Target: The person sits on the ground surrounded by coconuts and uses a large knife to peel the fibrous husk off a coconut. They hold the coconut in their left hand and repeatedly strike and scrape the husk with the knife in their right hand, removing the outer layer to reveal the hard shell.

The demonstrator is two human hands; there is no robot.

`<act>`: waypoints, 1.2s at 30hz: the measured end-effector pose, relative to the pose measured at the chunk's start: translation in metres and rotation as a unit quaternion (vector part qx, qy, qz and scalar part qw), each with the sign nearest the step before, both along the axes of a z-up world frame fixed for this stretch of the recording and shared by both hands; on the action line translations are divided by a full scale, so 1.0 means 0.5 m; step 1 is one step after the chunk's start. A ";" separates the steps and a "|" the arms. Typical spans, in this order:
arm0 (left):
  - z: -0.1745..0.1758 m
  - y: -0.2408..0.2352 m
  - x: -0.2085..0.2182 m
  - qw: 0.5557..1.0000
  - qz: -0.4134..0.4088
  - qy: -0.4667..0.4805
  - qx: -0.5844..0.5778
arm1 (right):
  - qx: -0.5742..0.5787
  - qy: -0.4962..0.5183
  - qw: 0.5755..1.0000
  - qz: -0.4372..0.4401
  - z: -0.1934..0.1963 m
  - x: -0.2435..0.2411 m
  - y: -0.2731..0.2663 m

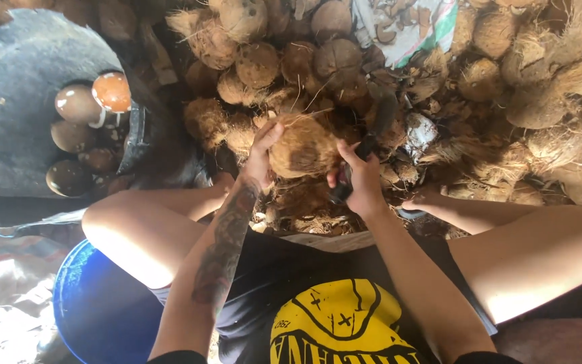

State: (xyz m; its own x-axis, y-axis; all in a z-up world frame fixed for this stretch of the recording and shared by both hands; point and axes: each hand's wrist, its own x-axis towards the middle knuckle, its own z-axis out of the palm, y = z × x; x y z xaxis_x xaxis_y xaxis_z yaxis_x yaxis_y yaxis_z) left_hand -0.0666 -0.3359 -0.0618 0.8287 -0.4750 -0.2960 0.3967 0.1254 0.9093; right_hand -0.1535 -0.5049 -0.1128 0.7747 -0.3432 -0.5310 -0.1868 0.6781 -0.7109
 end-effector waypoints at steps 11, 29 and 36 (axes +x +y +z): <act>-0.232 0.042 0.019 0.967 0.161 0.200 -0.005 | -0.297 -0.416 0.839 0.185 0.352 -0.172 -0.057; -0.146 0.033 0.035 0.944 0.221 0.220 -0.107 | -0.187 -0.078 0.909 0.365 0.242 -0.176 -0.059; -0.249 0.073 0.067 0.968 0.124 0.187 -0.110 | -0.304 -0.455 0.831 0.105 0.184 -0.172 -0.077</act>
State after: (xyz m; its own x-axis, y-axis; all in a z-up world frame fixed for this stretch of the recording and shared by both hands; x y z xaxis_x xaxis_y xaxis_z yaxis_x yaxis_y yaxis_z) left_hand -0.0330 -0.2993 -0.1865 0.7799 -0.3602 -0.5118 0.6258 0.4327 0.6490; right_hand -0.2393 -0.5432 -0.0207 0.8377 -0.1400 0.5279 0.5454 0.1629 -0.8222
